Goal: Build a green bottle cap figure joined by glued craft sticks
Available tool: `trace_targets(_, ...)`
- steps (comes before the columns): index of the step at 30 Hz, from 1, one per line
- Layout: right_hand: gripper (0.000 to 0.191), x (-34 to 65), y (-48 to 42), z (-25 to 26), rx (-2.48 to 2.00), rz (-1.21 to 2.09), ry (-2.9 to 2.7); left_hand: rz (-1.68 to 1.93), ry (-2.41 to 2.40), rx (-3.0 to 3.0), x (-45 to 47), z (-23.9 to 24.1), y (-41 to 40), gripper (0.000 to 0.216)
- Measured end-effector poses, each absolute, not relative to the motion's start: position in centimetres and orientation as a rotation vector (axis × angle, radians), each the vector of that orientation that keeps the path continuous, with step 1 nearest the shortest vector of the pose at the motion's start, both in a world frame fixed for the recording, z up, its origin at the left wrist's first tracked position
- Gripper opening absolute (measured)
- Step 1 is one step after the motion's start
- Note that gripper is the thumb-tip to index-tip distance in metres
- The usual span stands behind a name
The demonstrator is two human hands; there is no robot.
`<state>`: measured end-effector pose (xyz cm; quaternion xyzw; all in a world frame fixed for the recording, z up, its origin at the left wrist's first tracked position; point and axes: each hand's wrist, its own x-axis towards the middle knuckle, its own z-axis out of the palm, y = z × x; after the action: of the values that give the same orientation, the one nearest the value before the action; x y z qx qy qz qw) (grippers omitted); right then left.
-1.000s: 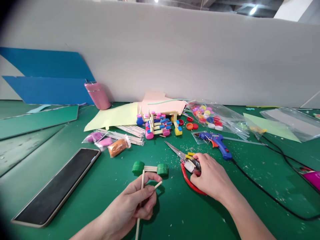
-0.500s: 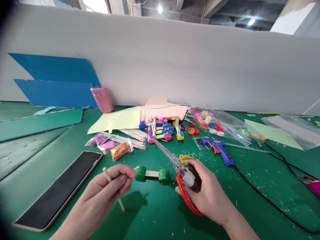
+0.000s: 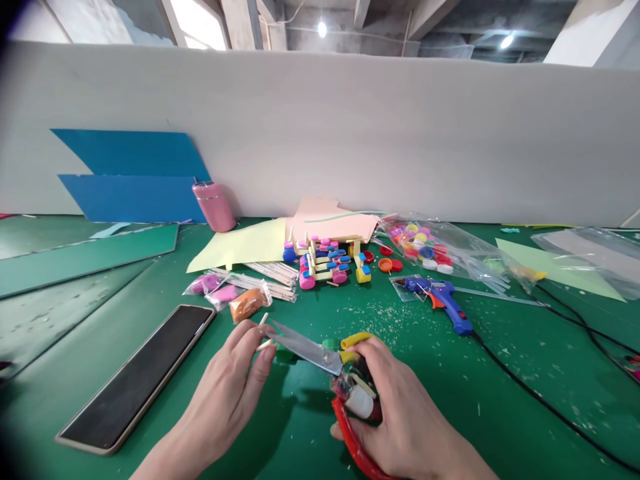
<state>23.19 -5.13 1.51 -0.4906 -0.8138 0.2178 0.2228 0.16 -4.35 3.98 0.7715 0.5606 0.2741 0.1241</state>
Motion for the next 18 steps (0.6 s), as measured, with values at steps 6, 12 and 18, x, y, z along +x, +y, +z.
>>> trace_targets(6,0.061,23.2,-5.4,1.0,-1.384,0.485,-2.318,0.804,1.547,2.241,0.3,3.3,-4.4,0.023)
trace_targets(12,0.060,22.8,-5.4,1.6,-1.398,0.537,-2.329,0.801,1.511,2.260,0.3,2.9,-4.2,0.023)
trace_targets(18,0.063,22.6,-5.4,1.8,-1.455,0.595,-2.347,0.827,1.511,2.287,0.3,3.0,-4.2,0.025)
